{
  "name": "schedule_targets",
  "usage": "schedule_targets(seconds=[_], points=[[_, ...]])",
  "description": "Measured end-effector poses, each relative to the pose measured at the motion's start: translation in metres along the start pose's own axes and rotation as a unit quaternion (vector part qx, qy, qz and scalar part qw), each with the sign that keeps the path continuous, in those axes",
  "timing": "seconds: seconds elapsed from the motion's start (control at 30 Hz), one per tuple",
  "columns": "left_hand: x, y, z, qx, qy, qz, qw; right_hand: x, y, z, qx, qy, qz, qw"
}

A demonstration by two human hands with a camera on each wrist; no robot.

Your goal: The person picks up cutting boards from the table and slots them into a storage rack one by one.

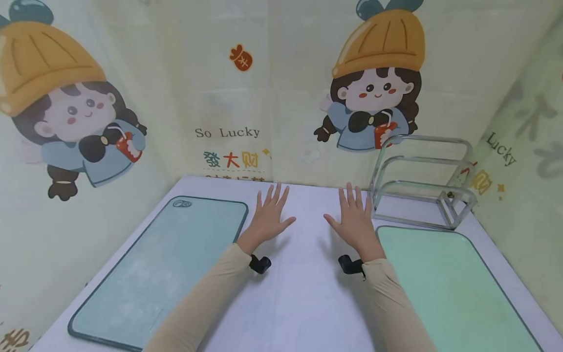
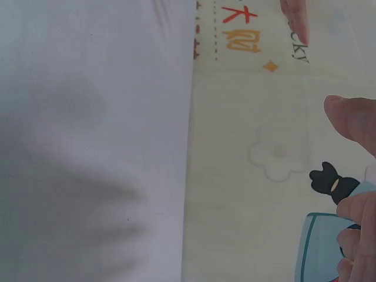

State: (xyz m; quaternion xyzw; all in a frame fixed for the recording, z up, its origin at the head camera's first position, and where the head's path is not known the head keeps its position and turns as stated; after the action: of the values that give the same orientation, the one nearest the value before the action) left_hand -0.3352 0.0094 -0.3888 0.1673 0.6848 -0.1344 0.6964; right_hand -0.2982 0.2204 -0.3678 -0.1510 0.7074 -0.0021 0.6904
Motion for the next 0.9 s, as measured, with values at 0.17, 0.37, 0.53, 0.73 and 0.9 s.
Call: schedule_targets(seconds=[0.17,0.37,0.53,0.73,0.9], points=[[-0.001,0.005,0.000,0.010,0.006,0.004,0.9999,-0.003,0.005,0.005,0.003,0.006,-0.004,1.000],[-0.001,0.010,0.004,0.007,-0.007,0.002,0.9999,-0.007,0.010,0.012,-0.003,0.019,-0.002,1.000],[-0.003,0.016,0.002,0.012,-0.004,0.003,0.9999,-0.011,0.019,0.016,-0.006,0.031,-0.002,1.000],[-0.004,0.023,-0.002,0.017,-0.004,-0.004,0.9998,-0.016,0.030,0.020,-0.015,0.043,0.003,0.999],[-0.003,0.032,-0.007,0.025,0.003,0.003,0.9997,-0.019,0.038,0.021,-0.013,0.045,0.012,0.999]])
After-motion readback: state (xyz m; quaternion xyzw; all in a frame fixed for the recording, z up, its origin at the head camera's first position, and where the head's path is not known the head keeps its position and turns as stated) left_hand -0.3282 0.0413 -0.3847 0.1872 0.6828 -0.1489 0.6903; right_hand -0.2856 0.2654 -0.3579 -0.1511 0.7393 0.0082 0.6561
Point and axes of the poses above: each hand's wrist, its own z-axis away from the middle knuckle, its own x-axis out of the palm, y = z × x, the point moved 5 cm from there along -z, towards the middle knuckle, and after that the axes turned 14 degrees about -y, right-handed, at the moved point
